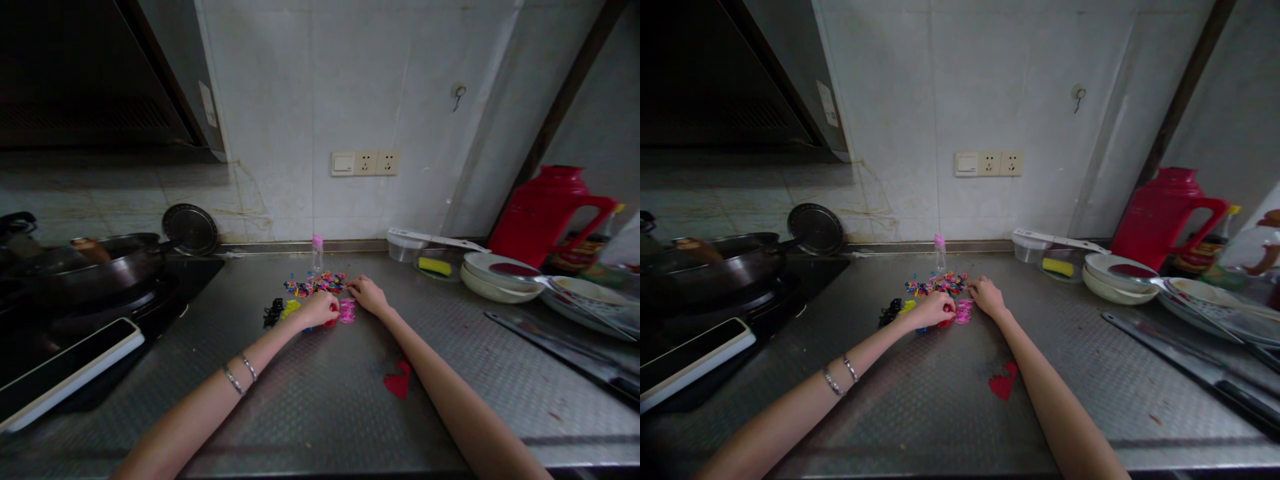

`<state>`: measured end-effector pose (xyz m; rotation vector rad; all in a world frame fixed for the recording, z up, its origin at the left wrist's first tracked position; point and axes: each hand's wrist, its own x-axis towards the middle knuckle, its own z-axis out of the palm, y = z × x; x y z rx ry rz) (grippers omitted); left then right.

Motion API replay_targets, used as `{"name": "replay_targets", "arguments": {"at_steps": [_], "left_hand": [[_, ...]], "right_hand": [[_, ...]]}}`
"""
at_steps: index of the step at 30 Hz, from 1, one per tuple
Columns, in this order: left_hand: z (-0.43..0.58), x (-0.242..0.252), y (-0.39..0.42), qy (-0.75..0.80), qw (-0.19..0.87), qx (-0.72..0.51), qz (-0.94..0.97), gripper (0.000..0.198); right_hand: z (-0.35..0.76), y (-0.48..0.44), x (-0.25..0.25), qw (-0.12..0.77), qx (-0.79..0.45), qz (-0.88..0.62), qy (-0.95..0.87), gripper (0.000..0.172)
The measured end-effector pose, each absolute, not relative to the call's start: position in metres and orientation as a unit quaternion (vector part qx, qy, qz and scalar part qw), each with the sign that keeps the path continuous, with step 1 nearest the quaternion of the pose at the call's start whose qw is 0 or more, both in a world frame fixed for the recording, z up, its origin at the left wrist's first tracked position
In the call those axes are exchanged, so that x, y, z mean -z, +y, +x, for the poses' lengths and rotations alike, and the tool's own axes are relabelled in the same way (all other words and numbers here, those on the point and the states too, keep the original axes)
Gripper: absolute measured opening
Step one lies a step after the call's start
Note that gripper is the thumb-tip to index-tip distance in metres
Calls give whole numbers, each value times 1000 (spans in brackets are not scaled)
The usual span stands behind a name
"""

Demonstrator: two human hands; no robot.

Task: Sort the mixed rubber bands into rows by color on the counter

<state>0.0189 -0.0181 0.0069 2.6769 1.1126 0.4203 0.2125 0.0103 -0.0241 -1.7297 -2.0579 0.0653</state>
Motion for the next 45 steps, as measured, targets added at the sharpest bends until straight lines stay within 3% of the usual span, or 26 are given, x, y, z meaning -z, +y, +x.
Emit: {"name": "replay_targets", "arguments": {"at_steps": [27,45], "left_hand": [[-1,-5,5,353,160,-181,904,24],[-11,-11,19,357,191,-233,884,21]], "right_hand": [[215,6,15,196,-23,-603,-773,27],[222,13,15,246,-34,-571,-782,19]]}}
